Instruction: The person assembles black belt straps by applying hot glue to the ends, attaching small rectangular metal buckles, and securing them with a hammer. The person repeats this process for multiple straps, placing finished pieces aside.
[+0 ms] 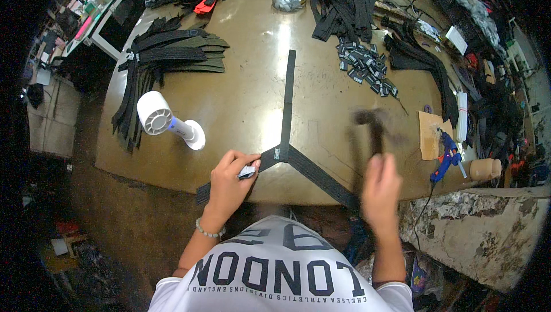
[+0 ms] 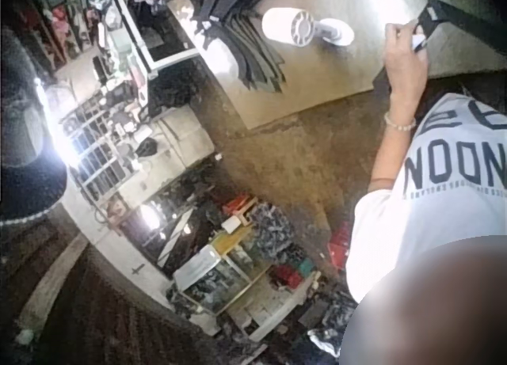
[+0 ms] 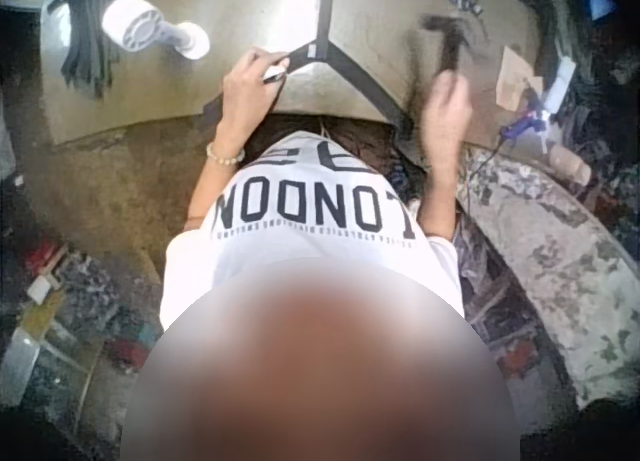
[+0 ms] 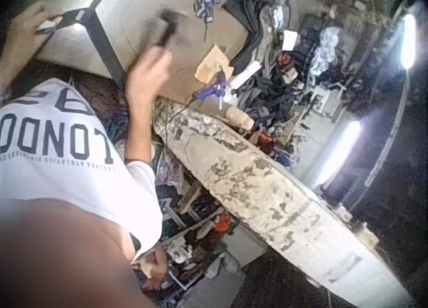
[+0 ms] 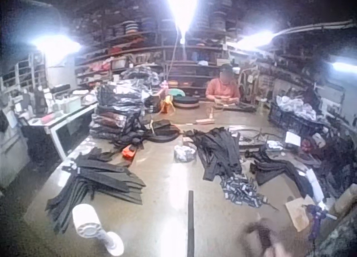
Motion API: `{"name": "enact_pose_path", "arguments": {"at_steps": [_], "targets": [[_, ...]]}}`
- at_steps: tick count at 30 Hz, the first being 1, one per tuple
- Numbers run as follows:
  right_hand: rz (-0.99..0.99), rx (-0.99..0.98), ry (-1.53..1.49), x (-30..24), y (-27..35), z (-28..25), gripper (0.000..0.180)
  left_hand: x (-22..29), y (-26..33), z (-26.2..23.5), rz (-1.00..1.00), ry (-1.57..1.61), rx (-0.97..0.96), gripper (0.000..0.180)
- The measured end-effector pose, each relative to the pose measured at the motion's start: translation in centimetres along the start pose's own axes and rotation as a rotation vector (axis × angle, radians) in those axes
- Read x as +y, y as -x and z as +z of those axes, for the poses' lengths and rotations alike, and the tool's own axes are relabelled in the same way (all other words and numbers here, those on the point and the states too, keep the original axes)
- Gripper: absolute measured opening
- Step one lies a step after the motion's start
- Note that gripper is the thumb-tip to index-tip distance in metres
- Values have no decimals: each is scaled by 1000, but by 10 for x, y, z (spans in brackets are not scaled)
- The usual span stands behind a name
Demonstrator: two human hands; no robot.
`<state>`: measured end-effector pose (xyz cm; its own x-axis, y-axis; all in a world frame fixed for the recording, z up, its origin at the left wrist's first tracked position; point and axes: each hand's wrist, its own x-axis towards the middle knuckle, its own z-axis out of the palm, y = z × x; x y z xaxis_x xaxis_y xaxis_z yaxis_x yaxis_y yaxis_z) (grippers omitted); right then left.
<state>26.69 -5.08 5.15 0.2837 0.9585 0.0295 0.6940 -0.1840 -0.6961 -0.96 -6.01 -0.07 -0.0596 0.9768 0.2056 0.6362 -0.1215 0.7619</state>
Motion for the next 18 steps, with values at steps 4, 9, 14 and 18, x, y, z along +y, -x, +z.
{"name": "enact_pose_path", "arguments": {"at_steps": [4, 9, 14, 18], "targets": [[-362, -421, 119, -33, 25, 38, 28, -1, 1, -3, 11, -5, -21, 15], [-380, -371, -122, -30, 31, 37, 30, -2, 0, -5, 28, -10, -31, 17], [-243, -486, 127, -16, 33, 34, 33, 2, -2, -6, 29, -17, -82, 22], [-201, 15, 148, 29, 2, 22, 35, 11, -6, -5, 65, -189, -186, 25]]}}
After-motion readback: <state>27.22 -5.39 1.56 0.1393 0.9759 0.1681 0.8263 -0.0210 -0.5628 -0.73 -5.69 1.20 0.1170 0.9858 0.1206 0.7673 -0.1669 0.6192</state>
